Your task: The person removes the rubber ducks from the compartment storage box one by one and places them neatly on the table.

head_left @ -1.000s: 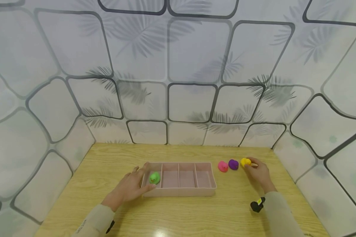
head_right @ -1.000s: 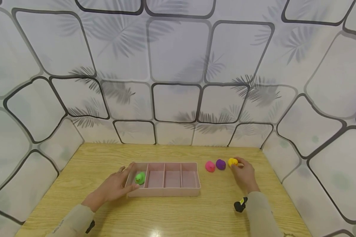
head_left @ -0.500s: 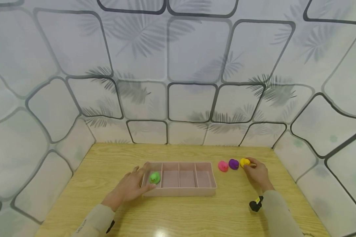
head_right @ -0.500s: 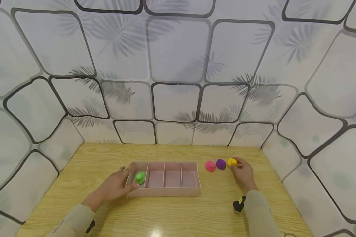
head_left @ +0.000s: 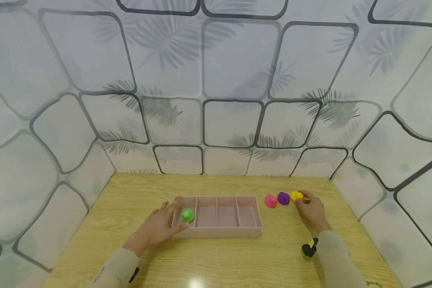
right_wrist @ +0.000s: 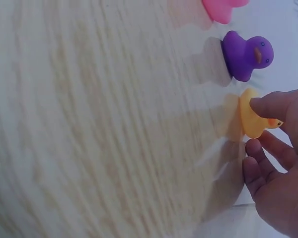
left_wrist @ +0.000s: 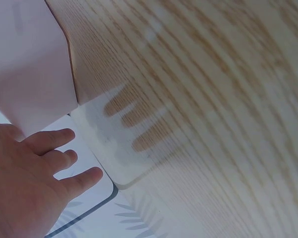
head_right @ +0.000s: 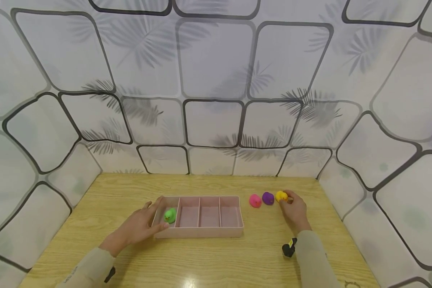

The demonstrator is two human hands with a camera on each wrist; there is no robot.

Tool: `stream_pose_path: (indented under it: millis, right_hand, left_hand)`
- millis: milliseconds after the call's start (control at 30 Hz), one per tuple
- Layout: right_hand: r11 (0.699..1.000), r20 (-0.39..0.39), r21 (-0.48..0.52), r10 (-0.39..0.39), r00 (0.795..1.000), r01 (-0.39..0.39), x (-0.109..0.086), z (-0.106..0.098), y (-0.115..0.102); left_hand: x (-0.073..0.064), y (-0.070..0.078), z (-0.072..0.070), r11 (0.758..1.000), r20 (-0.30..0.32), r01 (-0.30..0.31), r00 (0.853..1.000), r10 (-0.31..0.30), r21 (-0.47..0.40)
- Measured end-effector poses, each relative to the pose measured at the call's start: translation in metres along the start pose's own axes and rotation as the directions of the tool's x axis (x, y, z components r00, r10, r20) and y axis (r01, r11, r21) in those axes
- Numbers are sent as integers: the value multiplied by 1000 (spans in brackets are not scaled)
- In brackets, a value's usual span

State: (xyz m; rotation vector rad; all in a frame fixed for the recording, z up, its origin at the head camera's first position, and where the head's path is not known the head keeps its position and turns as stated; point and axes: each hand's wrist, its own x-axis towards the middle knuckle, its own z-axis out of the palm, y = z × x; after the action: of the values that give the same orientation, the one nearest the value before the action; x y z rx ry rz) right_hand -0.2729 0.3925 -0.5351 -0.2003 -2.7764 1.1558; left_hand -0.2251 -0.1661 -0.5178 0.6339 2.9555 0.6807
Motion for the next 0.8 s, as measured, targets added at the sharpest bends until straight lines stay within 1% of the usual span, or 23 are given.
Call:
stream_pose_path:
  millis: [167, 267, 367, 500, 633, 800]
  right_hand:
    - [1000, 15, -1, 21, 1000, -21, -2, -8, -10]
    - [1000, -4, -3, 9, 1000, -9, -1, -15, -20]
    - [1000, -19, 5, -30, 999, 30, -1, -19, -32]
    - [995, -38, 23, -101, 994, 101, -1, -19, -51]
    - [986, -47, 37, -158, 986, 160, -4, -14, -71]
    - [977, -26, 52, -205, 978, 206, -8, -6, -93]
  left_hand:
    - [0, -1, 1, 1000, 4, -5, 1000, 5, -13]
    - [0, 0, 1, 1000, 3, -6, 1000, 6, -18]
    - [0, 1, -1, 1000, -4, -9, 1000, 9, -22]
    - [-1, 1, -2, 1000, -4, -9, 1000, 9, -23]
    - [-1, 1, -2, 1000, 2, -7, 1000, 7, -25]
    - [-1, 1, -3, 1000, 2, -2, 1000, 2, -17]
